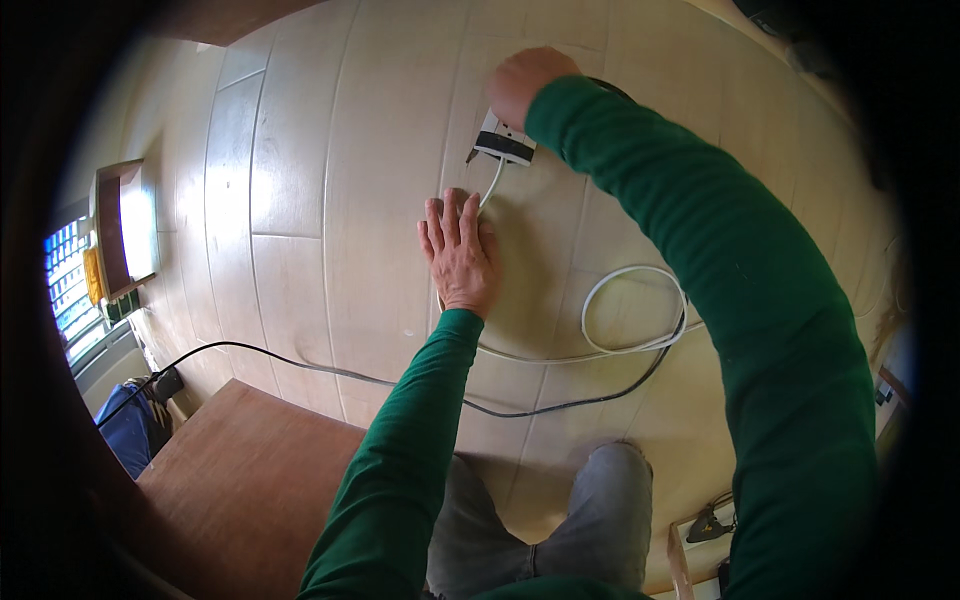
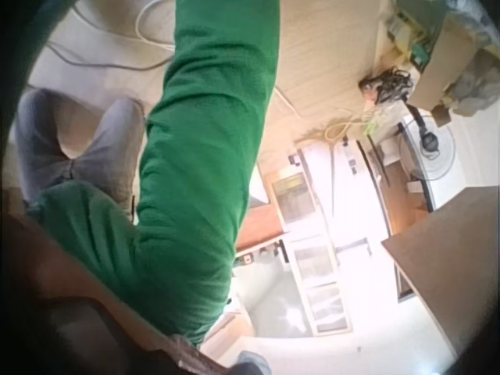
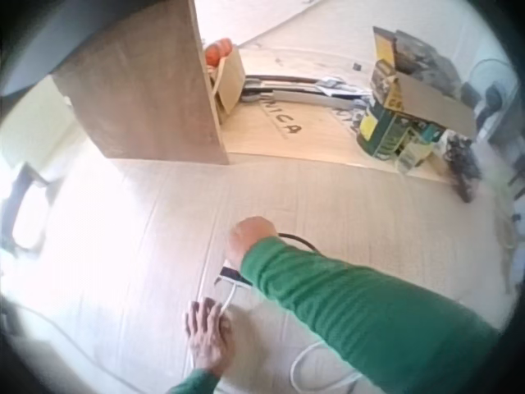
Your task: The person uses a corded drill to drive screws into a wooden frame, then removes a large plywood panel from the structure. The person also handles a power cord and plugs it into a wall outlet. Another person is visible in the background working on the same structure.
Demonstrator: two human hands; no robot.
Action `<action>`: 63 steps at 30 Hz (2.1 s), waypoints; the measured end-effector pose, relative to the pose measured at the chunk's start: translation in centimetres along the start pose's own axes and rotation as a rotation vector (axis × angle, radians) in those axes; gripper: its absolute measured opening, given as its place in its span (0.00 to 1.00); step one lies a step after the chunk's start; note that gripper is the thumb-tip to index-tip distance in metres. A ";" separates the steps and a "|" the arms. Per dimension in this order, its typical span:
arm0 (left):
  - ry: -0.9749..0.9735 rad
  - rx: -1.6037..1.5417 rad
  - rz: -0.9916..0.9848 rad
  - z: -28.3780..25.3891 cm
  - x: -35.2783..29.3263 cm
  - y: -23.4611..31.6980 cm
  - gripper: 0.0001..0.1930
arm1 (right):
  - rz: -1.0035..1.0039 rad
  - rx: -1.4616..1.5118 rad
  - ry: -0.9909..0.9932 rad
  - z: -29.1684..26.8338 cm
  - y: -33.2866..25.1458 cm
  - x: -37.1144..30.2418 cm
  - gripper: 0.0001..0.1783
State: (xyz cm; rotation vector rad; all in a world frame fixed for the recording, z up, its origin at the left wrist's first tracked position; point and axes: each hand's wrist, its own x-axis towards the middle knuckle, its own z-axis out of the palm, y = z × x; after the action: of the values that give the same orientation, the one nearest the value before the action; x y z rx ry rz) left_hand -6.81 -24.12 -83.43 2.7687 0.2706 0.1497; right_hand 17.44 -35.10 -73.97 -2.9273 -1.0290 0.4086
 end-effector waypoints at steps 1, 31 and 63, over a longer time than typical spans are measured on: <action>0.000 -0.009 -0.005 -0.1 -0.1 0.0 0.23 | -0.088 -0.088 -0.047 -0.3 0.5 0.5 0.11; 0.074 -0.223 0.012 -0.3 0.3 0.2 0.29 | 0.018 0.047 -0.321 0.2 -0.2 -2.7 0.12; 0.076 -0.146 0.255 1.0 -1.7 6.0 0.42 | 0.090 0.174 -0.073 4.5 -0.9 -17.8 0.12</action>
State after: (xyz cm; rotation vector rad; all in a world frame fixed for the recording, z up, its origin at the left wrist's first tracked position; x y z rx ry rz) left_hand -7.35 -30.28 -82.31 2.6450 -0.0742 0.3252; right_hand 2.46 -45.72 -73.96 -2.8283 -0.8246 0.5797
